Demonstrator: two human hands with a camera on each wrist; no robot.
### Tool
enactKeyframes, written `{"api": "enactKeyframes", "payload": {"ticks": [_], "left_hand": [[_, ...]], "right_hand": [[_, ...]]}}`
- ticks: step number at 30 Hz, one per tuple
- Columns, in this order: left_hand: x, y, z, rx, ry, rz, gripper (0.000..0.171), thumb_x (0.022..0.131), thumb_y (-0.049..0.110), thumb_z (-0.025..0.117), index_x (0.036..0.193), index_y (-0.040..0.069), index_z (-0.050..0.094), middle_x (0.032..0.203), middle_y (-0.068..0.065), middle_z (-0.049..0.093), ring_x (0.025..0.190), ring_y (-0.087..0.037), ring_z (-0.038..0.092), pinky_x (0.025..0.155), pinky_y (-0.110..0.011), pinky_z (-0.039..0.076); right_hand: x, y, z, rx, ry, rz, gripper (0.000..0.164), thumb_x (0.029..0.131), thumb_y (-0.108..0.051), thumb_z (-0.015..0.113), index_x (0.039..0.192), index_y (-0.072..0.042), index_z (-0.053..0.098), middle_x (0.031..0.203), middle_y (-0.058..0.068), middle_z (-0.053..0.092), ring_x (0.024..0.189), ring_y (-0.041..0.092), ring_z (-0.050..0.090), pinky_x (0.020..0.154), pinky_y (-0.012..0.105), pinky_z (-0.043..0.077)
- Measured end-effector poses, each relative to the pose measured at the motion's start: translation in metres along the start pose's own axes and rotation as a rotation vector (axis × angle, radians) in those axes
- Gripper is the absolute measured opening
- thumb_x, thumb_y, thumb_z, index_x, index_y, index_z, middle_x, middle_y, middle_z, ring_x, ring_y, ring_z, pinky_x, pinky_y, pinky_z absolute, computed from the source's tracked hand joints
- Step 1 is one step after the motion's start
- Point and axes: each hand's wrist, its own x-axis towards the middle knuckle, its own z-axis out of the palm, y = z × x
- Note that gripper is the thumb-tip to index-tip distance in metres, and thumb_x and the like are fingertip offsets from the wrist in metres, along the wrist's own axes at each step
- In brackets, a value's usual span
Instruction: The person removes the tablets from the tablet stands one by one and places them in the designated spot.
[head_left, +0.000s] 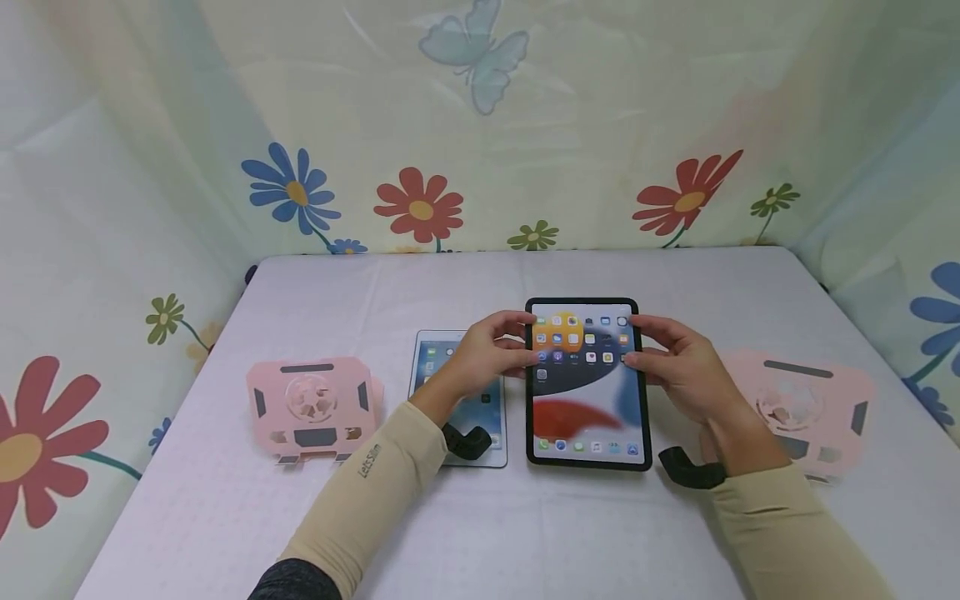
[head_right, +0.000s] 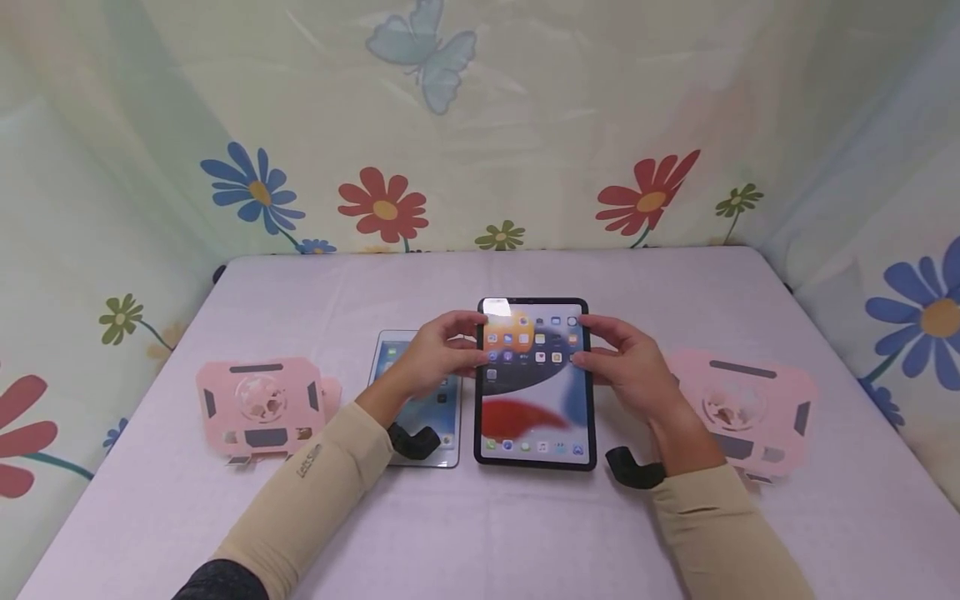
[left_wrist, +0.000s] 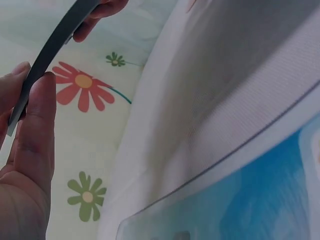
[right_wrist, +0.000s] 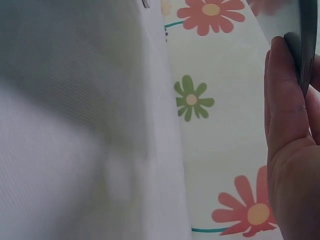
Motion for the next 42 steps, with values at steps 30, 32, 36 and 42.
{"api": "enactKeyframes", "payload": {"ticks": [30, 32, 36, 42], "left_hand": [[-0.002, -0.022, -0.011, 0.033, 0.04, -0.048, 0.047, 0.087, -0.001, 0.076, 0.13, 0.012, 0.061, 0.113, -0.01, 0.059, 0.091, -0.023, 0.063, 0.072, -0.035, 0.06], [-0.002, -0.023, -0.011, 0.039, 0.045, -0.055, 0.047, 0.086, 0.0, 0.076, 0.129, 0.013, 0.062, 0.112, -0.01, 0.059, 0.091, -0.023, 0.064, 0.072, -0.034, 0.06], [-0.002, -0.024, -0.011, 0.054, 0.056, -0.071, 0.047, 0.086, 0.0, 0.077, 0.129, 0.014, 0.062, 0.112, -0.01, 0.059, 0.091, -0.024, 0.064, 0.072, -0.035, 0.06], [-0.004, -0.024, -0.01, 0.089, 0.064, -0.082, 0.047, 0.087, 0.004, 0.078, 0.13, 0.015, 0.062, 0.113, -0.008, 0.059, 0.095, -0.024, 0.064, 0.074, -0.035, 0.06]], "right_hand": [[0.006, 0.025, 0.019, -0.024, -0.03, 0.039, 0.055, 0.095, 0.004, 0.063, 0.146, 0.003, 0.043, 0.154, 0.029, 0.029, 0.096, 0.004, 0.064, 0.079, 0.022, 0.056], [0.006, 0.026, 0.02, -0.027, -0.032, 0.041, 0.056, 0.095, 0.003, 0.063, 0.147, 0.004, 0.042, 0.154, 0.029, 0.03, 0.096, 0.004, 0.064, 0.079, 0.022, 0.056], [0.006, 0.027, 0.021, -0.047, -0.034, 0.05, 0.06, 0.095, 0.0, 0.065, 0.148, 0.006, 0.038, 0.154, 0.029, 0.03, 0.095, 0.004, 0.063, 0.079, 0.022, 0.056], [0.006, 0.027, 0.022, -0.096, -0.03, 0.082, 0.062, 0.097, -0.007, 0.066, 0.151, 0.003, 0.037, 0.156, 0.025, 0.029, 0.096, 0.003, 0.062, 0.081, 0.021, 0.055]]}}
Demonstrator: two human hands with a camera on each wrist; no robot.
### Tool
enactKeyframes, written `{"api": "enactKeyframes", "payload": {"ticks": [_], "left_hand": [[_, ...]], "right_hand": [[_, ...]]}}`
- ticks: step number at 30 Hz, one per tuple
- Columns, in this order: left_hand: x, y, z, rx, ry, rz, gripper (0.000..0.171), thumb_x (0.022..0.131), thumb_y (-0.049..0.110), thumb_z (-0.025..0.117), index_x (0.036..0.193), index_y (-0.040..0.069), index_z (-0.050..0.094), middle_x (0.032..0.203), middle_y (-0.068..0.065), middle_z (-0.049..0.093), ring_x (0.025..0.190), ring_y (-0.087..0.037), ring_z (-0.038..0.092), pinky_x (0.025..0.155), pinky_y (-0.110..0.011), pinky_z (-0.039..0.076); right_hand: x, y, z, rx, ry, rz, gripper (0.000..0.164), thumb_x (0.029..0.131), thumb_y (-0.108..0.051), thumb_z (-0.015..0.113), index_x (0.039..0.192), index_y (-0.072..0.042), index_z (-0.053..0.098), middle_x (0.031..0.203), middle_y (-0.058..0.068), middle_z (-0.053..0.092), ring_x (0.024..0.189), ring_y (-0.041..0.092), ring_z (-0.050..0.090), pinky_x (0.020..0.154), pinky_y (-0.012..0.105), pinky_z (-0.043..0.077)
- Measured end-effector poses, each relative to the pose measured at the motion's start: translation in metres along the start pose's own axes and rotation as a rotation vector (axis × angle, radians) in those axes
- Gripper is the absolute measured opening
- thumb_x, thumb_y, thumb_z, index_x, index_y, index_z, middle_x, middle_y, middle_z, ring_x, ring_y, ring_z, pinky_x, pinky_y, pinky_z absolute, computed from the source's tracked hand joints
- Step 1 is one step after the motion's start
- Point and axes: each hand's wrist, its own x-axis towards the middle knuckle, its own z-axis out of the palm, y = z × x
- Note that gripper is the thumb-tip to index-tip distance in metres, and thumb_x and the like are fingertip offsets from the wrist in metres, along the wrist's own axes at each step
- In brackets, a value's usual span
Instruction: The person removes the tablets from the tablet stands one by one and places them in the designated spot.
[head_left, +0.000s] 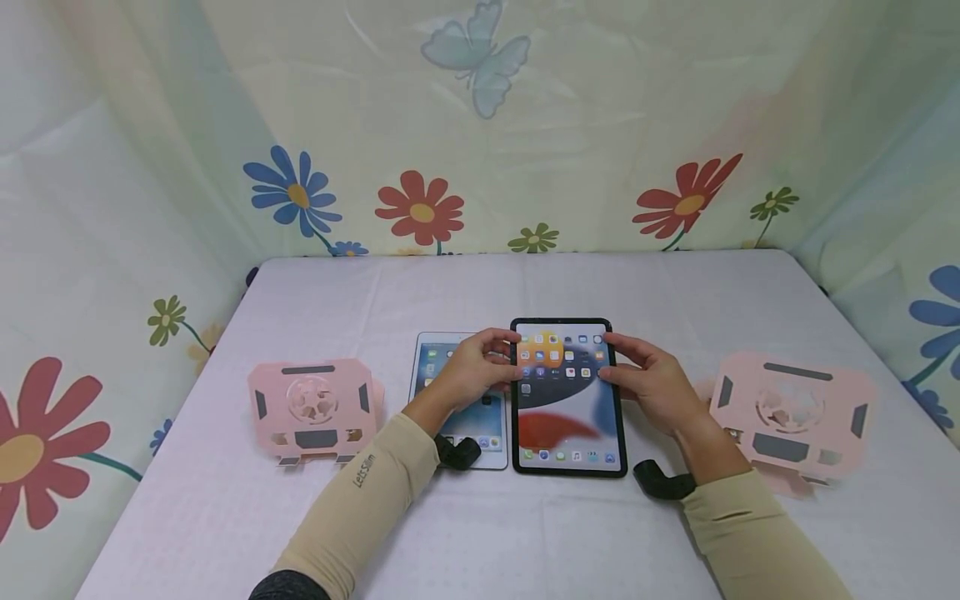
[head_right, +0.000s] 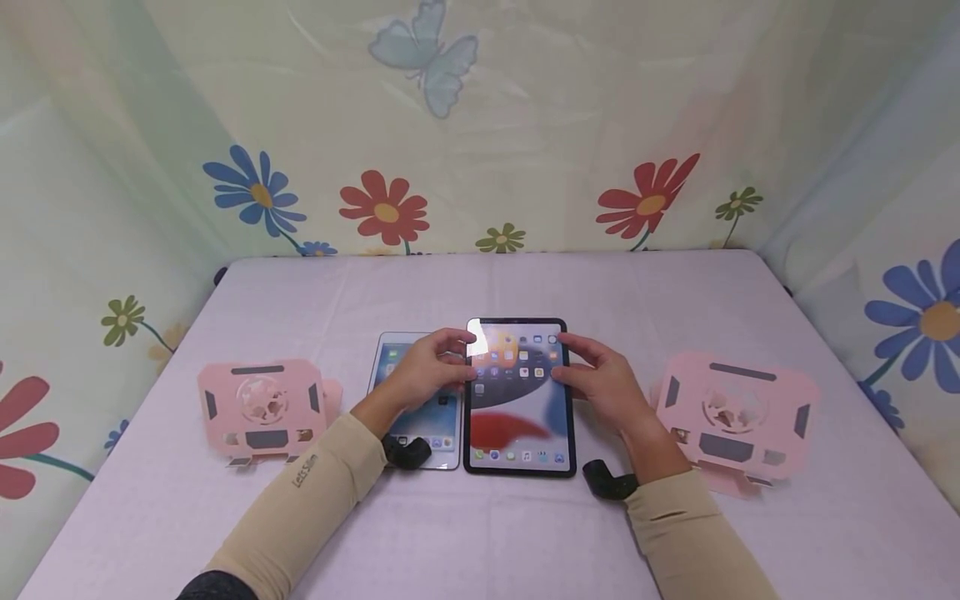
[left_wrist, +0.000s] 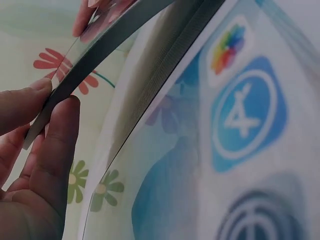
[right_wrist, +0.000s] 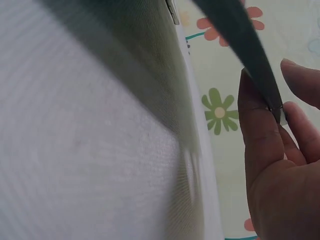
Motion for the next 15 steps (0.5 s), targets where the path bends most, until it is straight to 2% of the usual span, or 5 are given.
{"api": "enactKeyframes", "payload": {"ticks": [8, 15], "left_hand": [[-0.0004, -0.0001, 0.0009, 0.034, -0.004, 0.009, 0.049, 0.088, 0.006, 0.077, 0.132, 0.016, 0.061, 0.115, -0.006, 0.06, 0.1, -0.023, 0.063, 0.077, -0.035, 0.06], [-0.0007, 0.0003, -0.0001, 0.057, -0.002, 0.008, 0.049, 0.088, 0.009, 0.078, 0.133, 0.015, 0.06, 0.115, -0.006, 0.061, 0.102, -0.023, 0.063, 0.081, -0.035, 0.059]], "right_hand": [[-0.0014, -0.0002, -0.0018, -0.06, 0.009, 0.025, 0.064, 0.098, -0.015, 0.067, 0.152, -0.001, 0.038, 0.157, 0.022, 0.031, 0.097, 0.005, 0.062, 0.082, 0.021, 0.055], [-0.002, -0.0007, -0.0021, -0.05, 0.001, 0.01, 0.065, 0.097, -0.014, 0.068, 0.152, 0.001, 0.037, 0.157, 0.024, 0.03, 0.098, 0.003, 0.061, 0.083, 0.02, 0.054]]}}
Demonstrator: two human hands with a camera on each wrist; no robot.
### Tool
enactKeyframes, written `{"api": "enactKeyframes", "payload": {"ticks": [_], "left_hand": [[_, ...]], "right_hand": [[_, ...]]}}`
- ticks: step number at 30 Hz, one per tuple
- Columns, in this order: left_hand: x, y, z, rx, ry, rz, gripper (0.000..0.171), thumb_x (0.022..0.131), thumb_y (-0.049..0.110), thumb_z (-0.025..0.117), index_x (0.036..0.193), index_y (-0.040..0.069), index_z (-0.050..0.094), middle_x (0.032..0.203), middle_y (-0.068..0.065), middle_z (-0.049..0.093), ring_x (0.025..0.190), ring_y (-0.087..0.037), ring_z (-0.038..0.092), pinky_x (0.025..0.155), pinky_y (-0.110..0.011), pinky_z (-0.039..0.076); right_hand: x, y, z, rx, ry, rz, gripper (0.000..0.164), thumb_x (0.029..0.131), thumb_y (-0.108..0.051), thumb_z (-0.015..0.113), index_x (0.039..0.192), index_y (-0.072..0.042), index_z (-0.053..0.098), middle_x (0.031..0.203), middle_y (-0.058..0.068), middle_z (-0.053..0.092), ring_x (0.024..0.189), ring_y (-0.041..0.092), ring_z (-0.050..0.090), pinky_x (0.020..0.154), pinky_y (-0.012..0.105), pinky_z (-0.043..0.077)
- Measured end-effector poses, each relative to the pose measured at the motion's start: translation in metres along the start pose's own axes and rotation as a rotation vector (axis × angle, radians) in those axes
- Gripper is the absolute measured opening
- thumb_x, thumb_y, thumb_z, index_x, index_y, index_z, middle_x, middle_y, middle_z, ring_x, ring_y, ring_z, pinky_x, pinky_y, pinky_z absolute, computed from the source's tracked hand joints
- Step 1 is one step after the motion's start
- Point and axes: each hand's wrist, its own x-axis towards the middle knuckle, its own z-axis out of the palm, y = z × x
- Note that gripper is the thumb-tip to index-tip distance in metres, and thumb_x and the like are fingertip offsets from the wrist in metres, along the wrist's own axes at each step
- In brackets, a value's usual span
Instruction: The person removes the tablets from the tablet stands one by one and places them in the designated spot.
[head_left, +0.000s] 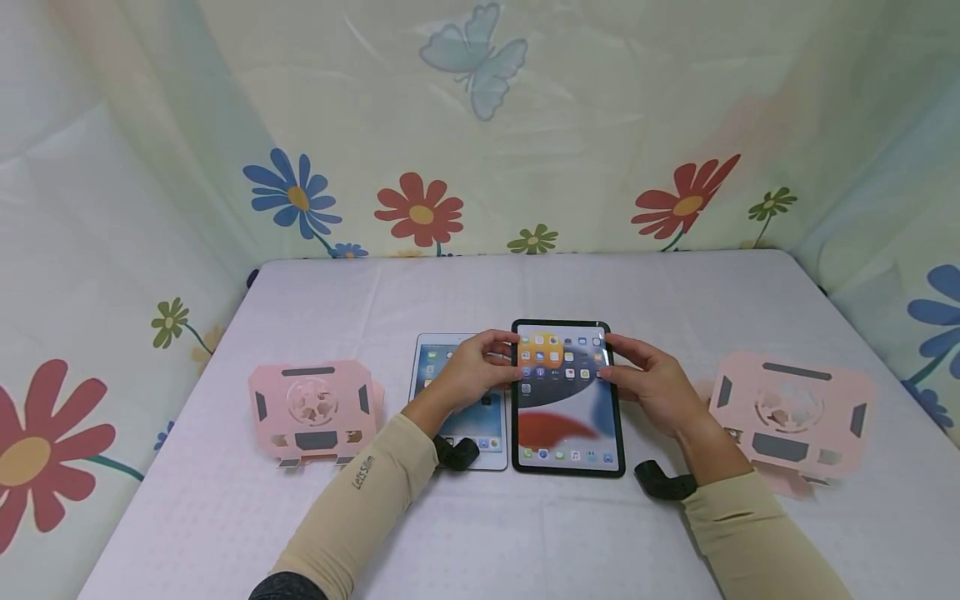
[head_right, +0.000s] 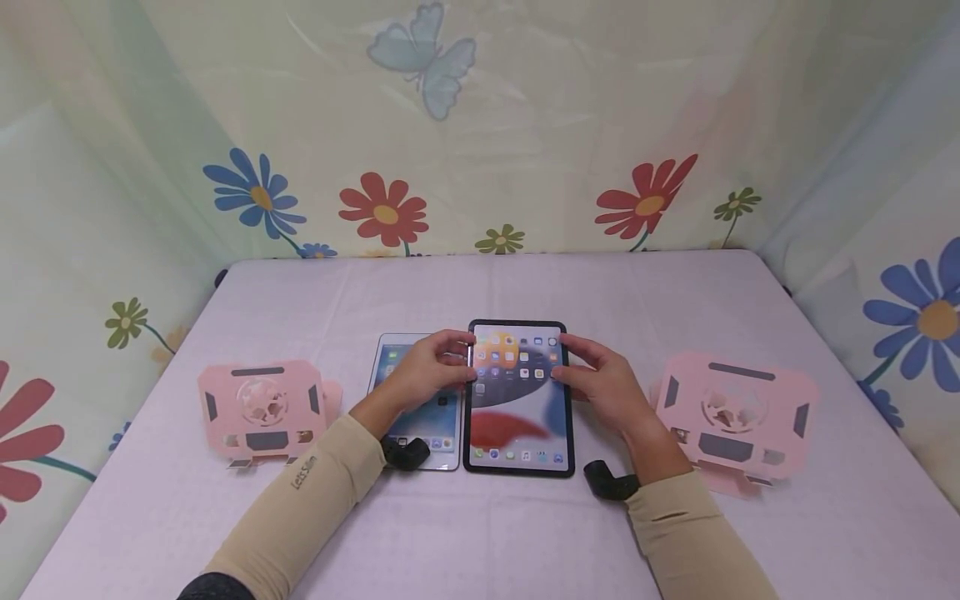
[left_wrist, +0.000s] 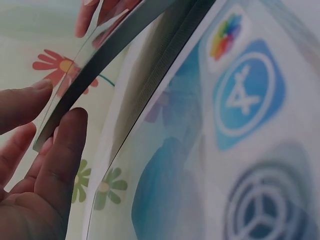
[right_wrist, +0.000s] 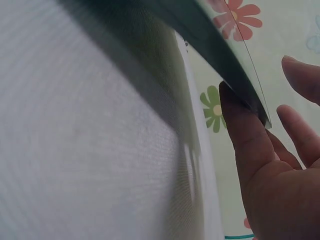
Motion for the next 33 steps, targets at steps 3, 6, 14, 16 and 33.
{"api": "enactKeyframes", "payload": {"ticks": [3, 6, 14, 16, 33], "left_hand": [[-0.0003, -0.0002, -0.0011, 0.026, 0.013, 0.0, 0.049, 0.088, 0.01, 0.079, 0.133, 0.015, 0.06, 0.114, -0.005, 0.062, 0.102, -0.022, 0.062, 0.082, -0.033, 0.058], [-0.0006, 0.0, -0.002, 0.061, 0.033, 0.004, 0.05, 0.087, 0.012, 0.079, 0.133, 0.015, 0.061, 0.114, -0.004, 0.063, 0.104, -0.02, 0.061, 0.085, -0.032, 0.057], [-0.001, 0.0025, -0.0037, 0.124, 0.06, 0.008, 0.052, 0.087, 0.019, 0.08, 0.134, 0.014, 0.061, 0.124, -0.004, 0.065, 0.11, -0.018, 0.061, 0.096, -0.035, 0.052], [-0.001, 0.0028, -0.004, 0.136, 0.067, -0.003, 0.052, 0.086, 0.02, 0.081, 0.135, 0.015, 0.061, 0.125, -0.004, 0.065, 0.111, -0.018, 0.062, 0.097, -0.035, 0.051], [-0.002, 0.0039, -0.0054, 0.188, 0.062, -0.01, 0.05, 0.087, 0.025, 0.08, 0.133, 0.016, 0.062, 0.124, -0.006, 0.066, 0.117, -0.02, 0.06, 0.099, -0.038, 0.05]], "right_hand": [[-0.0002, 0.0003, -0.0009, -0.001, -0.001, -0.008, 0.065, 0.097, -0.014, 0.067, 0.152, 0.002, 0.036, 0.156, 0.024, 0.031, 0.101, 0.002, 0.059, 0.085, 0.018, 0.052], [-0.0002, 0.0008, -0.0012, 0.012, -0.002, -0.022, 0.065, 0.098, -0.013, 0.066, 0.152, 0.003, 0.035, 0.156, 0.024, 0.032, 0.104, 0.001, 0.059, 0.088, 0.017, 0.05], [-0.0004, -0.0011, -0.0007, -0.002, 0.002, -0.03, 0.066, 0.098, -0.012, 0.066, 0.153, 0.005, 0.032, 0.157, 0.024, 0.032, 0.13, 0.028, 0.05, 0.091, 0.013, 0.046], [-0.0002, -0.0017, -0.0003, 0.01, -0.004, -0.032, 0.067, 0.098, -0.011, 0.065, 0.153, 0.006, 0.031, 0.157, 0.025, 0.031, 0.136, 0.037, 0.043, 0.092, 0.012, 0.045], [-0.0008, 0.0002, -0.0014, -0.06, -0.001, -0.044, 0.066, 0.098, -0.016, 0.067, 0.15, 0.008, 0.035, 0.154, 0.026, 0.036, 0.14, 0.04, 0.037, 0.093, 0.01, 0.041]]}}
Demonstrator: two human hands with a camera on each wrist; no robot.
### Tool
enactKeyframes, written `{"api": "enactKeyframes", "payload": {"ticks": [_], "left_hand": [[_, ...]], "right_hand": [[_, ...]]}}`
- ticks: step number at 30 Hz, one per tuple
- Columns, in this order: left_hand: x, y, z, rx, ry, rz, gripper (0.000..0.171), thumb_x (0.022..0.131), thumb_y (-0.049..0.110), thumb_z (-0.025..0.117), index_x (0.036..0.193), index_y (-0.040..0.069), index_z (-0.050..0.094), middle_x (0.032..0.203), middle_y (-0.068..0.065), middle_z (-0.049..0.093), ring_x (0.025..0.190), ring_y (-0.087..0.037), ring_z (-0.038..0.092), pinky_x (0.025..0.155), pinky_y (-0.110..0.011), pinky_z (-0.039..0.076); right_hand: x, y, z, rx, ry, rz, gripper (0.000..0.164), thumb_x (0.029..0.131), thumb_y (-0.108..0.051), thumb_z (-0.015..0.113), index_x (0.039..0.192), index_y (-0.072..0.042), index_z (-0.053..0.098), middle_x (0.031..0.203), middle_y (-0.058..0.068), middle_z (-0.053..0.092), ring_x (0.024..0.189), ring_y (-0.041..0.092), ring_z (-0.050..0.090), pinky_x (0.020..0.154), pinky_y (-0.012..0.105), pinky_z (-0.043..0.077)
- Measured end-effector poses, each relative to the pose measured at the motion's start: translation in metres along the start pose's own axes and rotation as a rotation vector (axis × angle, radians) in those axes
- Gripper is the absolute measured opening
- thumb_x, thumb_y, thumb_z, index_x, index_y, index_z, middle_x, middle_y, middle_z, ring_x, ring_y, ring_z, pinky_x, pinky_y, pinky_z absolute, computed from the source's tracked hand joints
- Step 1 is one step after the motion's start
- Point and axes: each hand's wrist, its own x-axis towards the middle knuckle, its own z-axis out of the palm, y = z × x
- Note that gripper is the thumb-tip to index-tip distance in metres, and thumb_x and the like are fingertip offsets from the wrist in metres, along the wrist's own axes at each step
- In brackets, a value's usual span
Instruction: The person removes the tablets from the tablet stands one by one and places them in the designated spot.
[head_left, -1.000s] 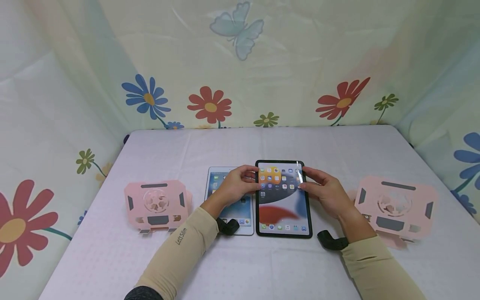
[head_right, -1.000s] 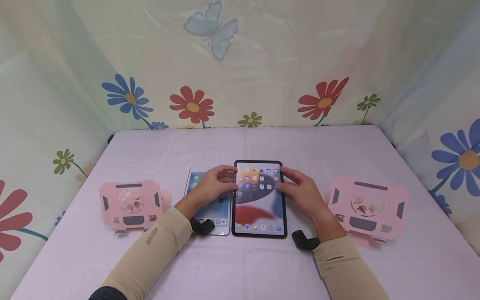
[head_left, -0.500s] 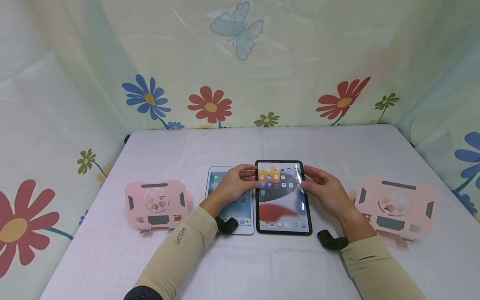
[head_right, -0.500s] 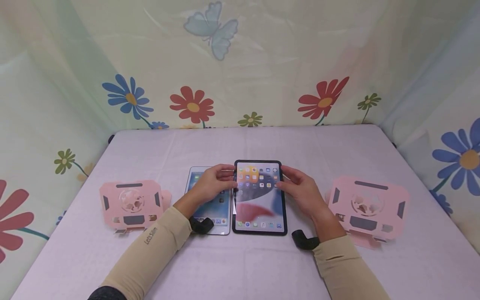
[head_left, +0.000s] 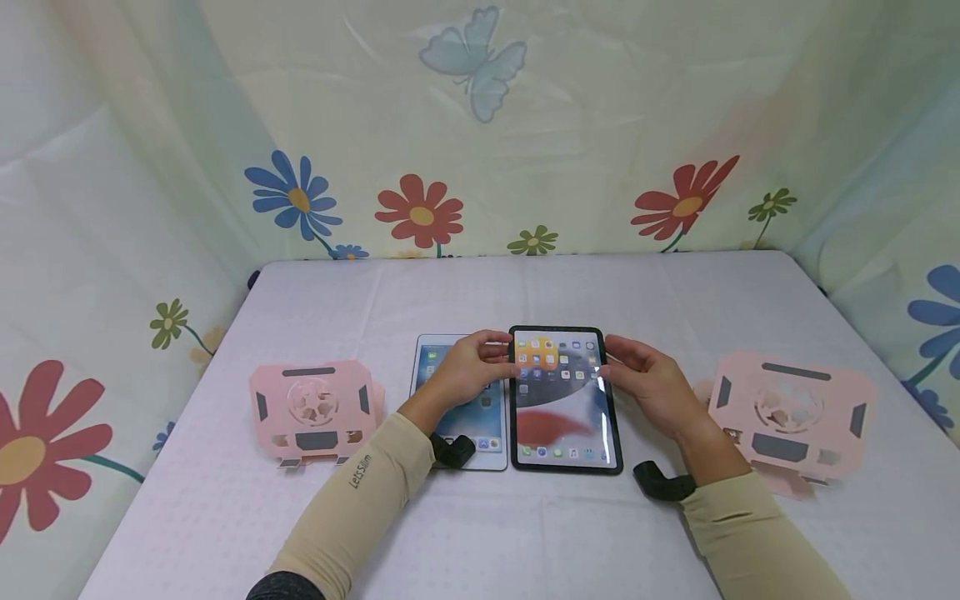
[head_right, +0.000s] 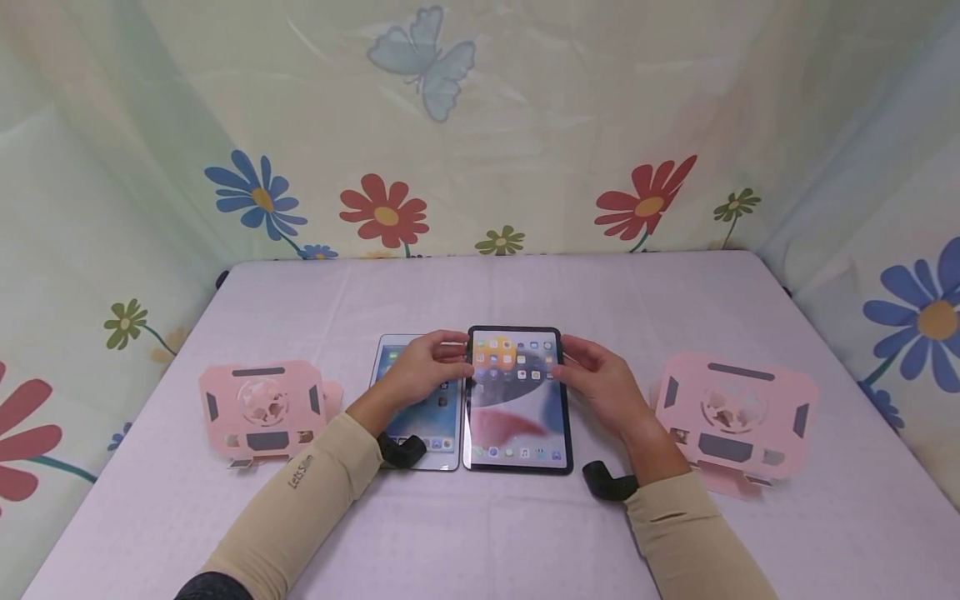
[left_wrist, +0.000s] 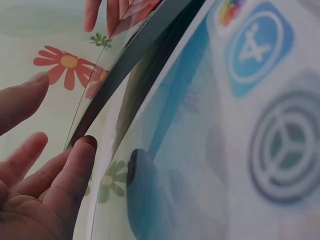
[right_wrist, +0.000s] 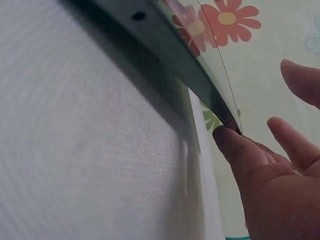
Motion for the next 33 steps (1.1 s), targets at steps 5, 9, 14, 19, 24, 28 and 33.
{"api": "enactKeyframes", "payload": {"ticks": [5, 9, 14, 19, 24, 28, 33], "left_hand": [[0.0021, -0.003, -0.0001, -0.007, -0.004, 0.014, 0.05, 0.086, 0.024, 0.081, 0.132, 0.014, 0.062, 0.123, -0.007, 0.067, 0.116, -0.02, 0.061, 0.097, -0.037, 0.051], [0.002, -0.0032, -0.0001, -0.002, 0.001, 0.013, 0.05, 0.086, 0.026, 0.081, 0.132, 0.014, 0.062, 0.122, -0.007, 0.067, 0.116, -0.02, 0.061, 0.098, -0.037, 0.05], [0.0019, -0.0037, -0.0002, 0.002, 0.003, 0.011, 0.05, 0.087, 0.027, 0.081, 0.131, 0.015, 0.062, 0.122, -0.006, 0.067, 0.115, -0.02, 0.062, 0.097, -0.037, 0.051], [0.0026, -0.0048, 0.0005, 0.012, 0.002, 0.014, 0.05, 0.087, 0.026, 0.08, 0.131, 0.014, 0.062, 0.122, -0.007, 0.067, 0.114, -0.02, 0.062, 0.098, -0.039, 0.05], [0.003, -0.0053, 0.0019, 0.023, 0.005, 0.007, 0.05, 0.087, 0.026, 0.08, 0.132, 0.014, 0.062, 0.122, -0.007, 0.067, 0.114, -0.02, 0.062, 0.099, -0.039, 0.049], [0.0047, -0.0064, 0.0028, 0.025, -0.001, -0.001, 0.051, 0.087, 0.026, 0.08, 0.132, 0.013, 0.062, 0.121, -0.007, 0.067, 0.113, -0.02, 0.062, 0.098, -0.038, 0.049], [0.0055, -0.0066, 0.0035, 0.025, -0.008, -0.007, 0.051, 0.086, 0.026, 0.081, 0.131, 0.012, 0.062, 0.119, -0.005, 0.066, 0.109, -0.019, 0.062, 0.097, -0.037, 0.05]], "right_hand": [[0.0, 0.0003, -0.0005, 0.003, -0.004, 0.011, 0.065, 0.098, -0.015, 0.066, 0.15, 0.007, 0.035, 0.153, 0.026, 0.037, 0.14, 0.04, 0.038, 0.09, 0.009, 0.043], [-0.0002, 0.0002, -0.0011, -0.003, -0.011, 0.018, 0.066, 0.097, -0.016, 0.067, 0.15, 0.007, 0.035, 0.154, 0.026, 0.037, 0.14, 0.039, 0.037, 0.091, 0.009, 0.043], [-0.001, -0.0014, -0.0007, -0.013, -0.027, 0.035, 0.069, 0.097, -0.017, 0.068, 0.151, 0.006, 0.033, 0.154, 0.026, 0.035, 0.14, 0.039, 0.037, 0.094, 0.011, 0.043], [-0.0011, -0.0015, 0.0002, -0.047, -0.029, 0.052, 0.07, 0.097, -0.019, 0.068, 0.152, 0.006, 0.033, 0.153, 0.026, 0.037, 0.14, 0.038, 0.038, 0.098, 0.018, 0.044], [-0.0009, -0.0006, 0.0007, -0.073, -0.03, 0.054, 0.068, 0.097, -0.019, 0.068, 0.151, 0.006, 0.034, 0.152, 0.026, 0.038, 0.14, 0.038, 0.038, 0.107, 0.03, 0.041], [0.0, 0.0008, 0.0018, -0.072, -0.04, 0.062, 0.069, 0.097, -0.019, 0.068, 0.151, 0.006, 0.033, 0.153, 0.026, 0.037, 0.14, 0.04, 0.037, 0.112, 0.045, 0.034], [0.0016, 0.0031, 0.0026, -0.07, -0.062, 0.067, 0.07, 0.097, -0.018, 0.068, 0.152, 0.005, 0.032, 0.154, 0.026, 0.036, 0.141, 0.041, 0.035, 0.112, 0.051, 0.031]]}}
